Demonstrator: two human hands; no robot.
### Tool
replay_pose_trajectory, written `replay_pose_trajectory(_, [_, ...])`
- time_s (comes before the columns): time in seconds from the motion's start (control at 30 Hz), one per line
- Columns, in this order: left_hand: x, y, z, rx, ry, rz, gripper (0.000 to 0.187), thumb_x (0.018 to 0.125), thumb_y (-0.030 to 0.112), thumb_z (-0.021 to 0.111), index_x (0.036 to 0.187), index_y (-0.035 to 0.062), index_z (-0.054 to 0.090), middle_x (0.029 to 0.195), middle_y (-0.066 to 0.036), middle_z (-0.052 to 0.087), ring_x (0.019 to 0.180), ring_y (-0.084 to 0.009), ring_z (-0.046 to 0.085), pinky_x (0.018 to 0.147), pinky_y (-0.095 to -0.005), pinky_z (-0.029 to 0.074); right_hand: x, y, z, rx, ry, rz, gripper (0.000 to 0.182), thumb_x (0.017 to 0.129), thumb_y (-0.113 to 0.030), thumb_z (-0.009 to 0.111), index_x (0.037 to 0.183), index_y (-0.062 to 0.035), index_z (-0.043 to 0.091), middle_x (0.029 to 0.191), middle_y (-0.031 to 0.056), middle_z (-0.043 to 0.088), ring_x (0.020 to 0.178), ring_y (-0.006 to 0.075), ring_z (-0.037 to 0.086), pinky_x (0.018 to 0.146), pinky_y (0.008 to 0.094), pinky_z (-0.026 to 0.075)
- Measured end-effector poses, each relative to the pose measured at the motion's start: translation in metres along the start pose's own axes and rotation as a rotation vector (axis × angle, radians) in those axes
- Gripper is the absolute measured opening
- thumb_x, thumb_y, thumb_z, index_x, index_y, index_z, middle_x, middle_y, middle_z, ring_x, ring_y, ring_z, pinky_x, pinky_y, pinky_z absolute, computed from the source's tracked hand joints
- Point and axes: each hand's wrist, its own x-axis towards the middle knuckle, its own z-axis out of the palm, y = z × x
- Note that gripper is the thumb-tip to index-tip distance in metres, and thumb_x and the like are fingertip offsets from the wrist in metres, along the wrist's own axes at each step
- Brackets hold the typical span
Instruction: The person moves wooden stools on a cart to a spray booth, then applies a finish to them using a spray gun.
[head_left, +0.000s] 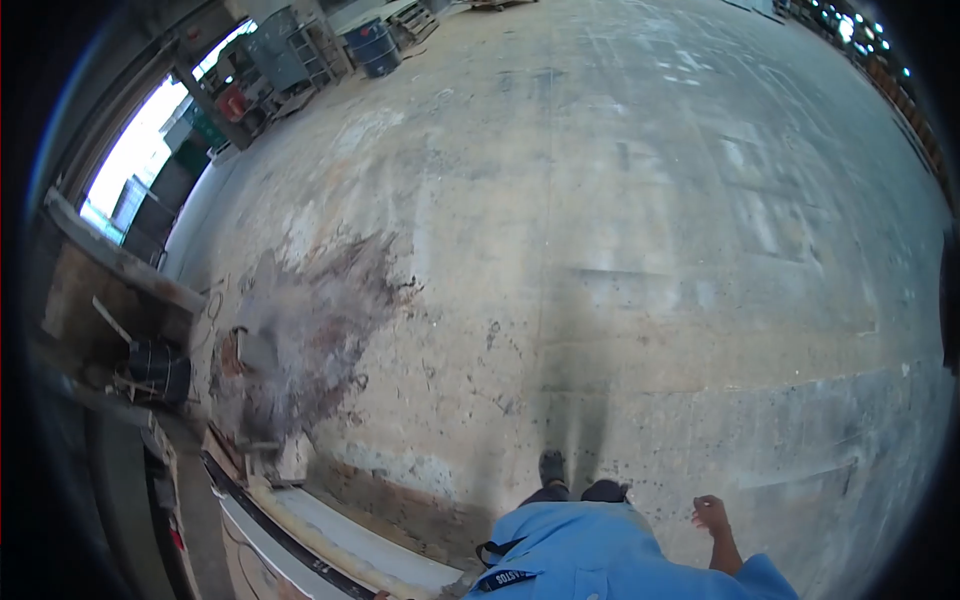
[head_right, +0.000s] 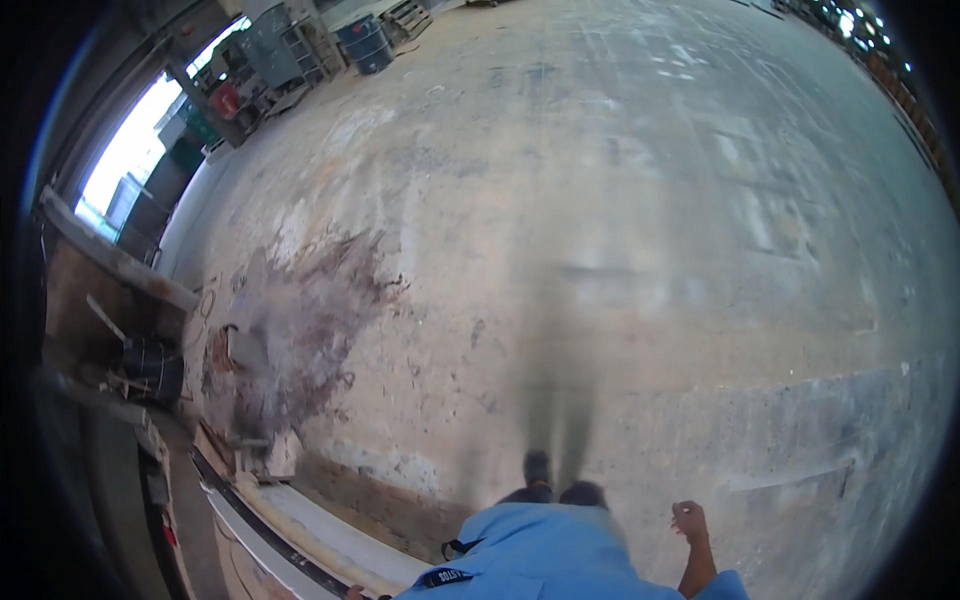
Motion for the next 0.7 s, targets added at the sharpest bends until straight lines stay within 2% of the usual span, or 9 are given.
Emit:
replay_pose_trajectory(0.1, [-0.006,0.064,0.07,0.03,-0.02,0.062,0.042,0.078,0.028,0.065,0.106,0.0006,0.05,0.088,-0.017,0.049,0.071,-0.033,0.054,0.055,-0.0488,0.047,0.027,-0.049,-0.006,0.125,0.075,-0.011,0.034,0.087,-0.029,0.066,0.104,0.0001,0.061,0.066,0.0118,0.063,0.048,0.0181,0.061,0.04,0.03,0.048])
replay_pose_trajectory(0.23, [-0.015,0.14,0.211,-0.001,-0.08,0.148,0.042,0.078,0.027,0.065,0.106,0.0003,0.05,0.088,-0.017,0.049,0.071,-0.0329,0.054,0.054,-0.0485,0.047,0.088,-0.113,0.0,0.147,0.066,0.045,0.038,0.087,-0.03,0.065,0.108,0.0021,0.059,0.069,0.0127,0.064,0.053,0.0208,0.064,0.044,0.033,0.051])
replay_pose_trajectory(0.3, [-0.027,0.16,0.288,-0.033,-0.111,0.167,0.042,0.078,0.027,0.065,0.106,0.0002,0.05,0.088,-0.017,0.049,0.071,-0.0328,0.054,0.054,-0.0483,0.047,0.128,-0.154,-0.003,0.026,0.01,0.077,0.032,0.087,-0.029,0.066,0.099,0.0006,0.061,0.065,0.0132,0.063,0.048,0.0204,0.062,0.04,0.0318,0.048])
replay_pose_trajectory(0.43, [-0.081,0.177,0.373,-0.08,-0.101,0.169,0.042,0.078,0.027,0.066,0.106,-0.0001,0.05,0.088,-0.017,0.049,0.071,-0.0327,0.054,0.054,-0.048,0.048,0.192,-0.258,-0.034,0.049,-0.032,0.069,0.031,0.086,-0.027,0.068,0.095,0.0018,0.063,0.065,0.0145,0.064,0.048,0.0214,0.063,0.042,0.0341,0.051])
replay_pose_trajectory(0.5, [-0.102,0.206,0.429,-0.119,-0.115,0.194,0.042,0.078,0.027,0.066,0.106,-0.0002,0.05,0.088,-0.017,0.049,0.071,-0.0327,0.054,0.054,-0.0479,0.048,0.264,-0.307,-0.057,-0.053,-0.053,0.017,0.031,0.089,-0.028,0.065,0.096,0.0015,0.06,0.064,0.0147,0.063,0.049,0.0231,0.063,0.042,0.0365,0.051])
replay_pose_trajectory(0.57, [-0.119,0.243,0.473,-0.117,-0.122,0.224,0.042,0.077,0.026,0.066,0.105,-0.0003,0.05,0.088,-0.017,0.049,0.071,-0.0326,0.054,0.054,-0.0478,0.048,0.333,-0.367,-0.078,-0.168,0.05,-0.188,0.033,0.087,-0.027,0.067,0.094,0.0043,0.061,0.06,0.0138,0.062,0.045,0.0217,0.06,0.04,0.0346,0.049])
replay_pose_trajectory(0.6, [-0.129,0.248,0.491,-0.115,-0.121,0.221,0.042,0.077,0.026,0.066,0.105,-0.0004,0.05,0.088,-0.017,0.049,0.07,-0.0326,0.054,0.054,-0.0477,0.048,0.346,-0.41,-0.091,-0.132,0.146,-0.338,0.033,0.087,-0.026,0.067,0.096,0.0051,0.061,0.059,0.0132,0.062,0.044,0.0203,0.059,0.039,0.0336,0.047])
replay_pose_trajectory(0.63, [-0.138,0.249,0.517,-0.122,-0.126,0.212,0.042,0.077,0.026,0.066,0.105,-0.0005,0.05,0.088,-0.017,0.049,0.07,-0.0326,0.054,0.054,-0.0476,0.048,0.359,-0.462,-0.104,-0.151,0.164,-0.371,0.033,0.086,-0.025,0.066,0.099,0.0042,0.061,0.062,0.0114,0.062,0.046,0.0182,0.059,0.039,0.0322,0.046])
replay_pose_trajectory(0.7, [-0.156,0.251,0.573,-0.139,-0.136,0.197,0.042,0.077,0.026,0.066,0.105,-0.0006,0.05,0.088,-0.017,0.049,0.07,-0.0325,0.054,0.053,-0.0475,0.048,0.392,-0.55,-0.114,0.01,0.227,-0.457,0.032,0.086,-0.025,0.066,0.1,0.003,0.062,0.065,0.0096,0.062,0.05,0.0157,0.06,0.041,0.0304,0.045])
